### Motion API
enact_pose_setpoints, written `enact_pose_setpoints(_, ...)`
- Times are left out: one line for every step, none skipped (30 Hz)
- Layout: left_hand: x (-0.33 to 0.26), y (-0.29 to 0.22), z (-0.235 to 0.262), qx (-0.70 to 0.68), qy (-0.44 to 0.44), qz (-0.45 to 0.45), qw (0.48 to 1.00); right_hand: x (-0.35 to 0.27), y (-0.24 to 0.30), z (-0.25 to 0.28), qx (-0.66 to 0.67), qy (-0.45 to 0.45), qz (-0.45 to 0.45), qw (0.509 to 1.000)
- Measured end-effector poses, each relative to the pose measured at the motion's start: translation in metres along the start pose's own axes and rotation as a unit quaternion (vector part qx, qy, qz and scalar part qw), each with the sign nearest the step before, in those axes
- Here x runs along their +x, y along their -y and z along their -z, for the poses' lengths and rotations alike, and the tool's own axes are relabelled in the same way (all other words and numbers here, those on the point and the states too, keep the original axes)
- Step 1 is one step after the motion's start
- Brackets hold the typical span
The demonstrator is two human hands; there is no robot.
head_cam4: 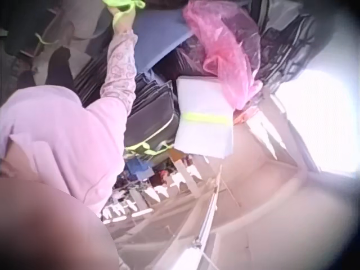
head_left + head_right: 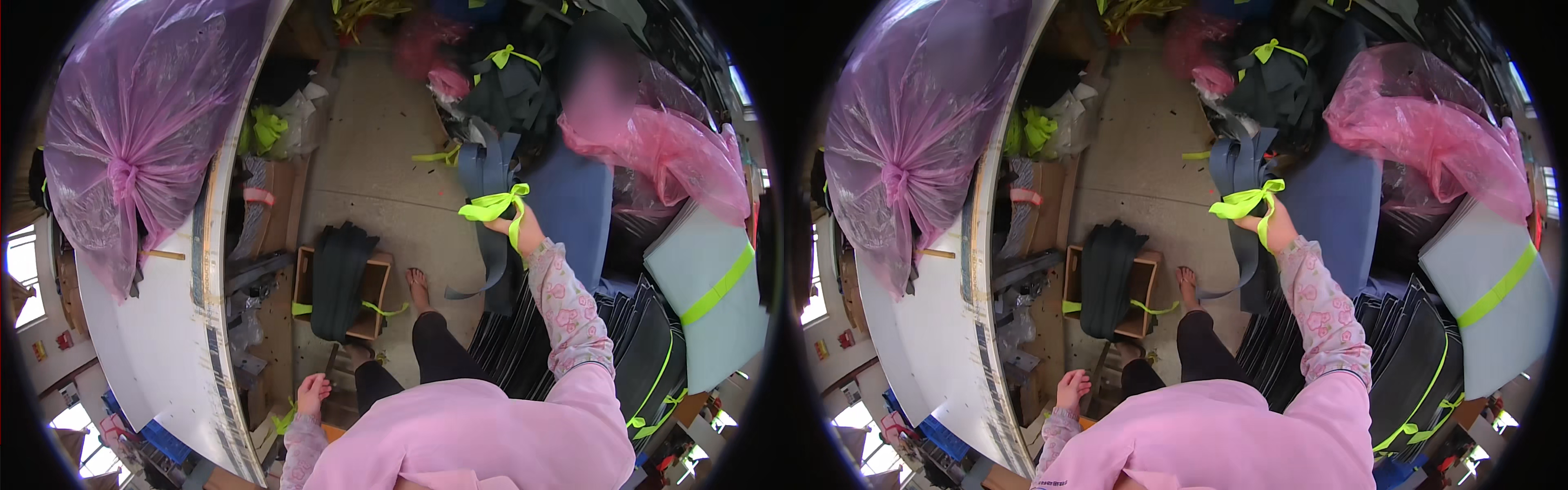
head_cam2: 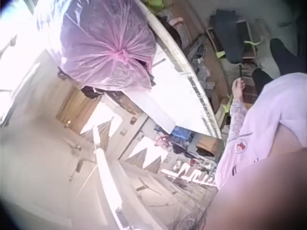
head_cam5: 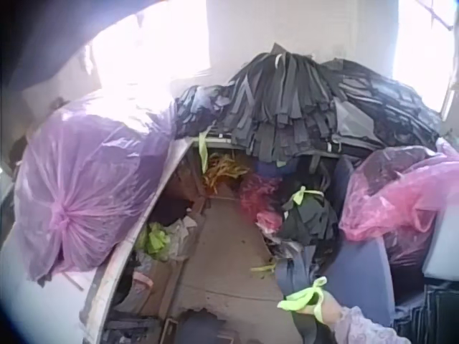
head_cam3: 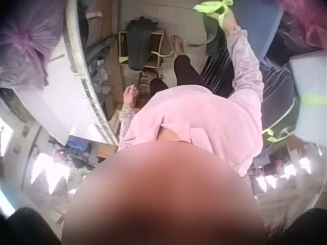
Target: Bundling black straps together using a yellow plastic tie.
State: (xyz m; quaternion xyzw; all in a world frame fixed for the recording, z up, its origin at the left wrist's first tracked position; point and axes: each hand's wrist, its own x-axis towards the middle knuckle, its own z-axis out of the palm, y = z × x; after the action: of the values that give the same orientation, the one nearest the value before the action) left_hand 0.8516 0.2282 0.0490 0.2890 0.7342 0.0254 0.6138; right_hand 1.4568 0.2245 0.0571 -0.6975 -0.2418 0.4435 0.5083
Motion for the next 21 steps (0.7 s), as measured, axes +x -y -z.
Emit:
enact_pose_setpoints(0.001,-0.004,-0.004,-0.003,-0.005,0.001,1.0,0.012,0.018,0.02,0.007,0.008,0.029,1.0)
enact_pose_setpoints(0.0,-0.006,-0.004,-0.007,-0.016,0.003,1.0,0.025,0.041,0.036,0.013,0.002,0.055,0.998)
enact_pose_setpoints(-0.001,-0.006,-0.003,-0.012,-0.017,-0.005,1.0,0.038,0.069,0.05,0.003,-0.002,0.087,0.996)
enact_pose_setpoints(-0.001,-0.005,-0.003,-0.005,-0.023,0.003,1.0,0.056,0.086,0.069,-0.016,-0.02,0.135,0.991)
enact_pose_setpoints(-0.001,-0.004,-0.004,0.001,-0.03,0.012,0.999,0.074,0.108,0.087,-0.029,-0.044,0.156,0.986)
enact_pose_setpoints(0.001,-0.005,-0.009,0.015,-0.027,0.012,0.999,0.099,0.119,0.121,-0.033,-0.071,0.167,0.983)
enact_pose_setpoints(-0.003,-0.004,-0.01,0.011,-0.033,0.009,0.999,0.117,0.141,0.139,-0.067,-0.101,0.146,0.982)
enact_pose_setpoints(-0.003,-0.004,-0.012,0.019,-0.027,0.009,0.999,0.138,0.152,0.171,-0.091,-0.081,0.127,0.984)
enact_pose_setpoints(0.009,-0.009,-0.025,0.03,-0.002,0.009,0.999,0.156,0.15,0.234,-0.344,-0.24,0.164,0.893)
enact_pose_setpoints(0.008,-0.008,-0.025,0.029,-0.01,0.01,0.999,0.168,0.152,0.246,-0.503,-0.325,0.117,0.793)
enact_pose_setpoints(0.008,-0.006,-0.028,0.022,-0.009,0.008,1.0,0.175,0.147,0.252,-0.542,-0.377,0.098,0.745)
enact_pose_setpoints(0.01,-0.003,-0.03,0.015,-0.007,0.007,1.0,0.179,0.133,0.252,-0.513,-0.373,0.128,0.762)
enact_pose_setpoints(0.015,-0.001,-0.033,0.013,-0.007,0.015,1.0,0.184,0.113,0.249,-0.487,-0.368,0.156,0.777)
enact_pose_setpoints(0.013,0.003,-0.03,0.011,-0.012,0.013,1.0,0.187,0.088,0.218,-0.442,-0.307,0.147,0.83)
enact_pose_setpoints(0.013,0.008,-0.026,0.009,-0.018,0.014,1.0,0.18,0.052,0.182,-0.396,-0.24,0.134,0.876)
enact_pose_setpoints(0.016,0.012,-0.023,0.01,-0.019,0.023,1.0,0.166,0.017,0.135,-0.365,-0.195,0.16,0.896)
enact_pose_setpoints(0.023,0.014,-0.023,0.009,-0.017,0.033,0.999,0.149,-0.02,0.103,-0.361,-0.122,0.131,0.915)
enact_pose_setpoints(0.02,0.013,-0.016,-0.009,-0.022,0.021,0.999,0.133,-0.062,0.064,-0.355,-0.037,0.077,0.931)
enact_pose_setpoints(0.031,0.01,-0.022,-0.044,0.005,-0.003,0.999,0.114,-0.112,0.045,-0.377,0.039,0.026,0.925)
enact_pose_setpoints(0.038,0.01,-0.019,-0.045,0.01,-0.007,0.999,0.087,-0.15,0.005,-0.391,0.122,-0.027,0.912)
enact_pose_setpoints(0.045,0.009,-0.014,-0.029,-0.008,-0.001,1.0,0.06,-0.178,-0.039,-0.39,0.209,-0.113,0.89)
